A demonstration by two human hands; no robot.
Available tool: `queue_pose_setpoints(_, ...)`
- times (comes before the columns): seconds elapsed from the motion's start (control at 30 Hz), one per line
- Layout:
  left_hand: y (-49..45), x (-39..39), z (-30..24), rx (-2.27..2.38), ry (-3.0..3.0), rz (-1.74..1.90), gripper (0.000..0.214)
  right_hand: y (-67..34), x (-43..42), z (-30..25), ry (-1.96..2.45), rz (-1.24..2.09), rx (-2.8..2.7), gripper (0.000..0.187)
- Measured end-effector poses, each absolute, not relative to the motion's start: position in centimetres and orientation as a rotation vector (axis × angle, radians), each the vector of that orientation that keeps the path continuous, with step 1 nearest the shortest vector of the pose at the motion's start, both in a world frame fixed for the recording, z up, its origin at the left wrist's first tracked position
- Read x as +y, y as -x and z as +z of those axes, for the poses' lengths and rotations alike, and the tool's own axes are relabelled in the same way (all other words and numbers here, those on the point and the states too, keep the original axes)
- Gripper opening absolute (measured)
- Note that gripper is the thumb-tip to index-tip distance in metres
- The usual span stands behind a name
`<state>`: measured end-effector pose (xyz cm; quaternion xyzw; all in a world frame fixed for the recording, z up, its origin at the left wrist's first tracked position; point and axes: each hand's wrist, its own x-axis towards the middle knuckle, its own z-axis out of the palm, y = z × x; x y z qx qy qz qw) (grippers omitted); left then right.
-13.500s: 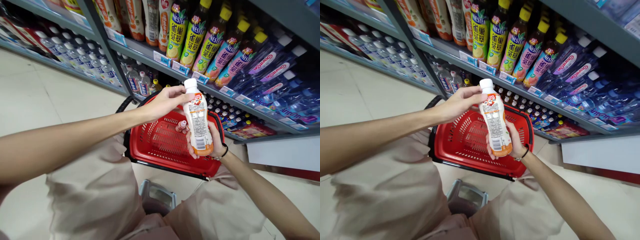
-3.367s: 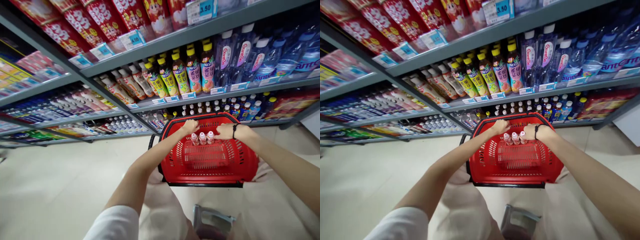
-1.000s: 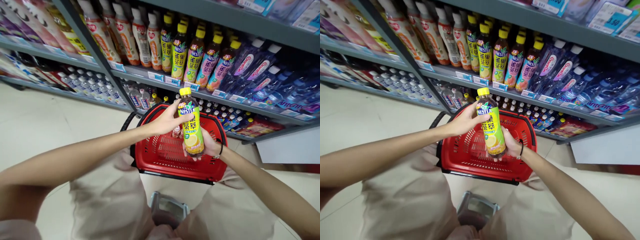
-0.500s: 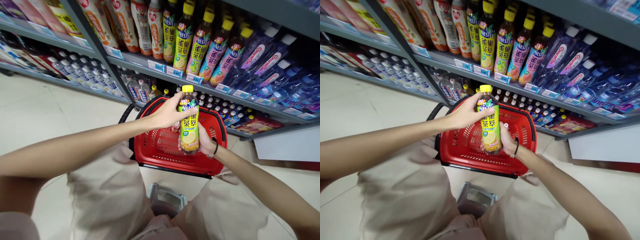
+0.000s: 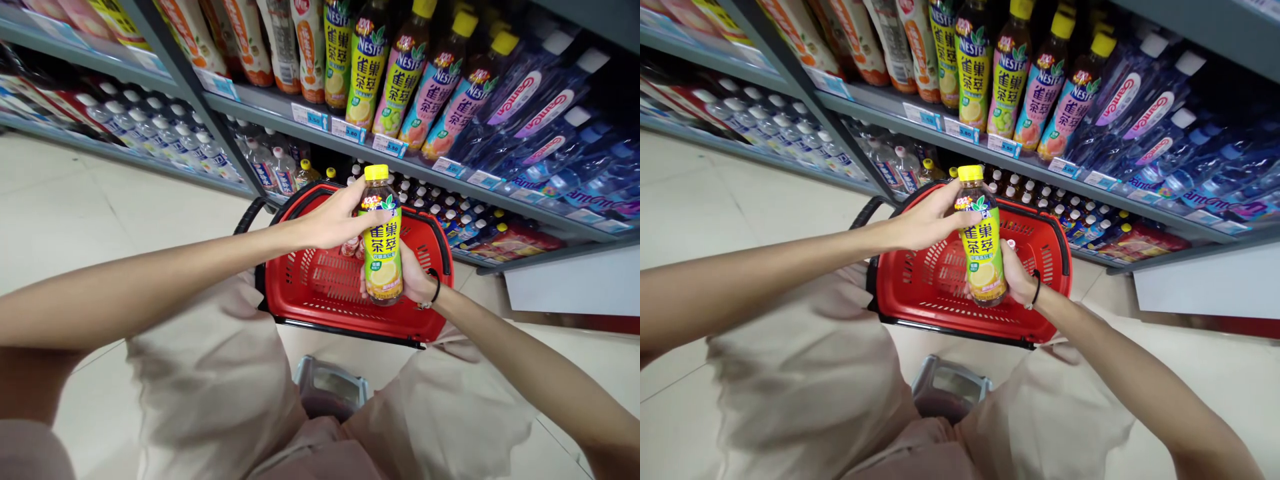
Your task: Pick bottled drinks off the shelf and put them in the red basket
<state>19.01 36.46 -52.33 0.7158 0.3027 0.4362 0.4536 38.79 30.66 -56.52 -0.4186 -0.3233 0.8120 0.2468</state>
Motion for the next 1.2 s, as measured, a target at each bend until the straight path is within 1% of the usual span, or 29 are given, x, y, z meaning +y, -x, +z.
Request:
queue_pose_setpoints(0.13,-19.0,36.5,-52.3,0.738,-1.802,1.096,0.054,-38.9,30.7,-56.6,1.135,2.225,-0.869,0.075)
queue_pose_setpoints(0.4,-19.1,36.4,-52.5,0.760,-1.791,1.097,0.054,-38.7,30.8,-56.3,1.195,2.231,-0.804,0.081)
queue_pose_setpoints(0.7,-19.2,36.4,-52.5,0.740,-1.693,1.126,0.050,-38.7,30.6,-56.3,1.188,2.200,-0.793,0.079)
queue_pose_setpoints(0.9,-19.1,36.5,-52.6,0.776,-1.810,1.124,0.052,-38.5,30.6,-56.0,1.174,2.232,-0.757,0.082)
queue_pose_setpoints(1.03,-19.1,36.5,-52.5,0.780,-1.725,1.138,0.050,-38.3,30.4,-55.4,1.247,2.208,-0.716,0.086)
queue_pose_setpoints(1.2,-19.2,36.6,-52.8,0.761,-1.678,1.136,0.050,-38.3,30.3,-55.4,1.251,2.211,-0.735,0.083)
